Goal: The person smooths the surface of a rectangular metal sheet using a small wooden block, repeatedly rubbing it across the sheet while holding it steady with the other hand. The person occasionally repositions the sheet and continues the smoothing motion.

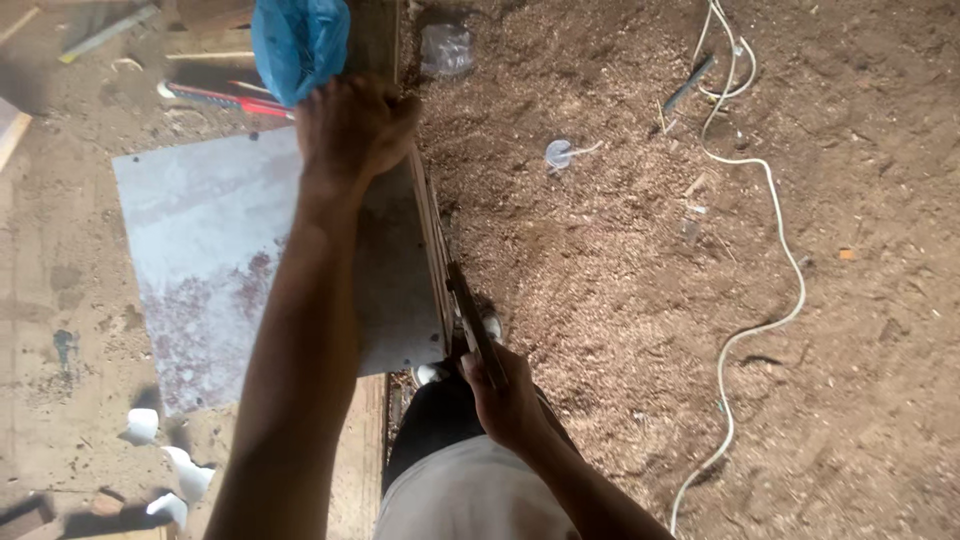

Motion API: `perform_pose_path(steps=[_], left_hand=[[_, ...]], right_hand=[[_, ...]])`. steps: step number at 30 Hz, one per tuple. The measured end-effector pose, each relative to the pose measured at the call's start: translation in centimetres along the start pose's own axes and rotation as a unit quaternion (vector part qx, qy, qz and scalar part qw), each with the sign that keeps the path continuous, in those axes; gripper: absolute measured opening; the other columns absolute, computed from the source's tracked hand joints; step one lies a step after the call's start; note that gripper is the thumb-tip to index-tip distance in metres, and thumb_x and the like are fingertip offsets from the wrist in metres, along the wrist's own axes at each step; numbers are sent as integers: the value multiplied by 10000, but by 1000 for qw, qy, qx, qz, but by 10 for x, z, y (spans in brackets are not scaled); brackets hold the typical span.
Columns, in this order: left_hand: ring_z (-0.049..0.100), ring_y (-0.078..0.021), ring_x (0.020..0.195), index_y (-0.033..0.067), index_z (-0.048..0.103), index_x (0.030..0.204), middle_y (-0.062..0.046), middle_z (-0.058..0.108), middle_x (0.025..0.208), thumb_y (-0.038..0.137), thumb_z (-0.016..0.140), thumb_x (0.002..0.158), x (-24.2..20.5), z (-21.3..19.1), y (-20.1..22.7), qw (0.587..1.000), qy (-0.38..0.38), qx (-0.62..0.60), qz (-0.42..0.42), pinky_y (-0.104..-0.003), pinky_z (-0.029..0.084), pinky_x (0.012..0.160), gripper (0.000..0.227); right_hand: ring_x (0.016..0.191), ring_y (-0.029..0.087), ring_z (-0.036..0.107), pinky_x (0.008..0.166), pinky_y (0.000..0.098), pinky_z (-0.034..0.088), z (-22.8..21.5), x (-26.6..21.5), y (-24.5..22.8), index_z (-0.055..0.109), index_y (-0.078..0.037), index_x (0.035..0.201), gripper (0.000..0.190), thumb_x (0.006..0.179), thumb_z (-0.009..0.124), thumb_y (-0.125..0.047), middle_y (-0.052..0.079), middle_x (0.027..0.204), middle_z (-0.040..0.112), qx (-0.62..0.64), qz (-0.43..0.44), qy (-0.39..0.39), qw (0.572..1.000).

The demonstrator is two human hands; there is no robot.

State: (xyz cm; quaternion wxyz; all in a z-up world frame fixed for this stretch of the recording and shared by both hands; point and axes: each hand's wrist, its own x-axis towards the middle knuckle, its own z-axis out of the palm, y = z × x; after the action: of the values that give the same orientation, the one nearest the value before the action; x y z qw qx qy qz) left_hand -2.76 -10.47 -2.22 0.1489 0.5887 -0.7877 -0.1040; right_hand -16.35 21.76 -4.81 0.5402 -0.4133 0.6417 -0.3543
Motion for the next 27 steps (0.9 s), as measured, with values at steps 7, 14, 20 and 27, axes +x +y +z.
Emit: perform_pose_path(steps=[7,14,20,27], left_hand=[[688,-417,875,183,817,883,-216,745,861,463,625,848,-3,-8,0,1000,-21,-13,-10,-568,513,834,342],[683,-412,913,183,817,932,-213,749,904,479,622,875,-5,-5,4,1000,-21,-20,-11,-559,510,858,358],[687,-410,878,169,802,919,-197,750,902,476,609,878,-11,-8,7,999,-43,-2,11,-575,515,794,364],[717,-347,669,149,786,801,-141,738,760,411,650,840,-26,-34,-8,986,-72,-55,139,-520,582,663,298]], right_hand=[[508,66,442,458,285,358,1,6,-14,537,-61,801,256,1011,573,-203,-12,586,471,-1,-16,-21,1000],[577,81,593,492,284,472,-28,17,-22,629,-51,908,275,1041,518,-264,-24,683,619,-59,-85,-29,994],[470,119,485,417,342,355,-52,39,-21,605,-11,873,432,1096,446,-344,16,558,493,-83,-123,63,987],[475,127,456,432,352,337,-69,62,-21,612,12,917,434,1090,504,-371,33,557,486,-144,-106,93,980]])
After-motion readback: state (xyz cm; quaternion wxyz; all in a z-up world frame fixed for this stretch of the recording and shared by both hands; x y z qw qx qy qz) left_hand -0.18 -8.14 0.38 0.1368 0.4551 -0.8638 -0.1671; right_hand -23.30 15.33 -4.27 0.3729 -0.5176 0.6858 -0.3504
